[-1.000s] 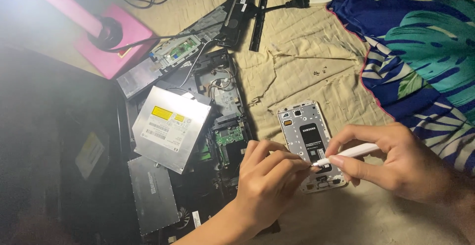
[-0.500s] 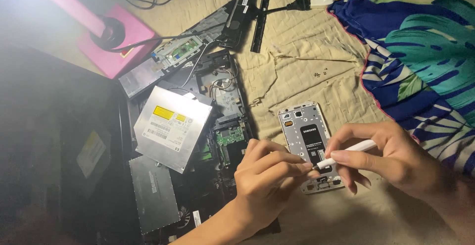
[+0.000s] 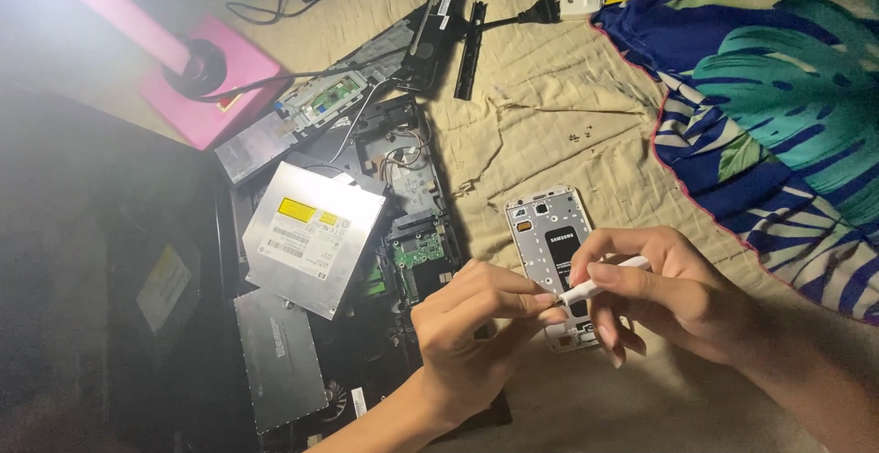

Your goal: Disassembling a smartphone using a small tool to remove screws and pry internal components

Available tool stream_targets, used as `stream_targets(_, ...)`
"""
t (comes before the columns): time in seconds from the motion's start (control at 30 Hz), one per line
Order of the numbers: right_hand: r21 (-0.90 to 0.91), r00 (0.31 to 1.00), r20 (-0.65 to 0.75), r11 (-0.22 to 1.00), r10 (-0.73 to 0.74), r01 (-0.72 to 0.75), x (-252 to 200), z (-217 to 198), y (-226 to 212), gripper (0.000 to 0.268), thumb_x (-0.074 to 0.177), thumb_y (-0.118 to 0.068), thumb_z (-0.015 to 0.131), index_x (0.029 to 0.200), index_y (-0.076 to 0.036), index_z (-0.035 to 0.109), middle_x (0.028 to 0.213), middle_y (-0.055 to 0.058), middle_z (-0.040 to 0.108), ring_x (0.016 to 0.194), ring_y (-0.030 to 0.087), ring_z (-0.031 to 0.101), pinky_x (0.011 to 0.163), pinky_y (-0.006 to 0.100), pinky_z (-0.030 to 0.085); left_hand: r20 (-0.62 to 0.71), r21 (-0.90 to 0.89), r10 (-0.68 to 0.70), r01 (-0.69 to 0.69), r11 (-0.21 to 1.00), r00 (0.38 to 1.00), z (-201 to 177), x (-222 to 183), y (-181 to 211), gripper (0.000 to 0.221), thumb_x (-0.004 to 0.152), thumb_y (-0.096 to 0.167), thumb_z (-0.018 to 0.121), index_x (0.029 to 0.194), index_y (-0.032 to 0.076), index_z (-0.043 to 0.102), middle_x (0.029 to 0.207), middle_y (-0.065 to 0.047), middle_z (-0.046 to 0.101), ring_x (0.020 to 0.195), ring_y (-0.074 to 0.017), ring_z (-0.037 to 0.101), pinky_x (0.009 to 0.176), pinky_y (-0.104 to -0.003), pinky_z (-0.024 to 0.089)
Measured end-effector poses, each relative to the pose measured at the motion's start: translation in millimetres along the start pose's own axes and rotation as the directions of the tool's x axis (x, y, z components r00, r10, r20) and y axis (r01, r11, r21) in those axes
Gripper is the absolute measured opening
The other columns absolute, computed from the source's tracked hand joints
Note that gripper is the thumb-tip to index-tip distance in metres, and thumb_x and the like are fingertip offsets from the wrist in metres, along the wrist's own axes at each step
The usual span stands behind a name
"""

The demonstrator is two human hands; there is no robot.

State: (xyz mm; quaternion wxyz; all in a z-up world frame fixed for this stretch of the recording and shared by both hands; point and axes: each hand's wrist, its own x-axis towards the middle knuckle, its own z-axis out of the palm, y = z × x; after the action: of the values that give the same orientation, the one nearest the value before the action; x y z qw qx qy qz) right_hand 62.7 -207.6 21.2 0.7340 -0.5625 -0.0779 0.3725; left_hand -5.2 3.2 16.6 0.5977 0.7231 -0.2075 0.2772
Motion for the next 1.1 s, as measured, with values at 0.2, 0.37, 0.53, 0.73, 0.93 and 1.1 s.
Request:
stream_targets(0.2, -0.045, 0.997, 0.015, 0.996, -0.078, 0.079, -1, 3, -6, 0.024, 0.094, -0.016, 0.065, 0.092, 0.008, 0.070, 0.052, 0.023, 0.071, 0.037, 0.030, 0.066, 0.034, 0.029, 0.043, -0.012, -0.004, -0.037, 0.037, 0.999, 0.999, 2, -4, -2, 0.014, 0.085, 0.002, 0.083, 0.084, 0.001, 0.069, 0.086, -0.013, 0.076, 0.074, -0.0214, 0.073, 0.067, -0.030, 0.057)
stream_targets(0.37, 0.022, 1.000, 0.000, 0.999, -0.028, 0.028, 4, 3, -1, 0.024, 0.095, -0.017, 0.066, 0.092, 0.007, 0.069, 0.054, 0.023, 0.068, 0.038, 0.030, 0.063, 0.033, 0.031, 0.042, -0.025, -0.020, -0.048, 0.047, 0.999, 0.999, 2, -3, -3, 0.012, 0.085, 0.000, 0.082, 0.084, 0.000, 0.070, 0.084, -0.014, 0.076, 0.073, -0.0201, 0.075, 0.068, -0.027, 0.061)
stream_targets(0.53, 0.083, 1.000, -0.006, 0.997, 0.006, -0.005, 6, 6, 3, 0.021, 0.096, -0.018, 0.065, 0.093, 0.003, 0.065, 0.052, 0.021, 0.066, 0.037, 0.029, 0.060, 0.034, 0.032, 0.040, -0.051, -0.016, -0.089, 0.089, 0.996, 0.995, 4, -4, -4, 0.013, 0.087, 0.002, 0.080, 0.081, 0.002, 0.068, 0.087, -0.012, 0.078, 0.073, -0.0173, 0.077, 0.070, -0.025, 0.062)
stream_targets(0.73, 0.095, 0.999, -0.033, 0.995, 0.013, -0.010, 9, 5, 7, 0.018, 0.097, -0.018, 0.066, 0.094, 0.000, 0.066, 0.054, 0.018, 0.065, 0.042, 0.021, 0.057, 0.035, 0.032, 0.040, -0.025, -0.118, -0.184, 0.180, 0.977, 0.983, 4, -7, -7, 0.008, 0.089, -0.004, 0.078, 0.088, -0.002, 0.070, 0.088, -0.011, 0.077, 0.079, -0.0166, 0.075, 0.074, -0.026, 0.062)
stream_targets(0.93, 0.091, 0.998, 0.015, 0.994, -0.064, 0.063, 8, 7, 5, 0.020, 0.097, -0.019, 0.065, 0.095, 0.001, 0.065, 0.055, 0.018, 0.065, 0.040, 0.025, 0.060, 0.035, 0.030, 0.039, -0.013, -0.062, -0.117, 0.116, 0.991, 0.993, 5, -8, -8, 0.012, 0.089, -0.003, 0.078, 0.086, -0.002, 0.067, 0.089, -0.012, 0.076, 0.077, -0.0166, 0.074, 0.072, -0.027, 0.062)
stream_targets(1.1, 0.064, 0.992, 0.060, 0.992, -0.114, 0.110, 6, 10, 3, 0.022, 0.098, -0.021, 0.065, 0.095, 0.001, 0.066, 0.057, 0.015, 0.064, 0.044, 0.020, 0.061, 0.035, 0.028, 0.044, -0.010, -0.040, -0.113, 0.113, 0.993, 0.994, 4, -11, -8, 0.012, 0.087, -0.002, 0.081, 0.092, -0.002, 0.070, 0.092, -0.012, 0.077, 0.083, -0.0170, 0.077, 0.068, -0.024, 0.061)
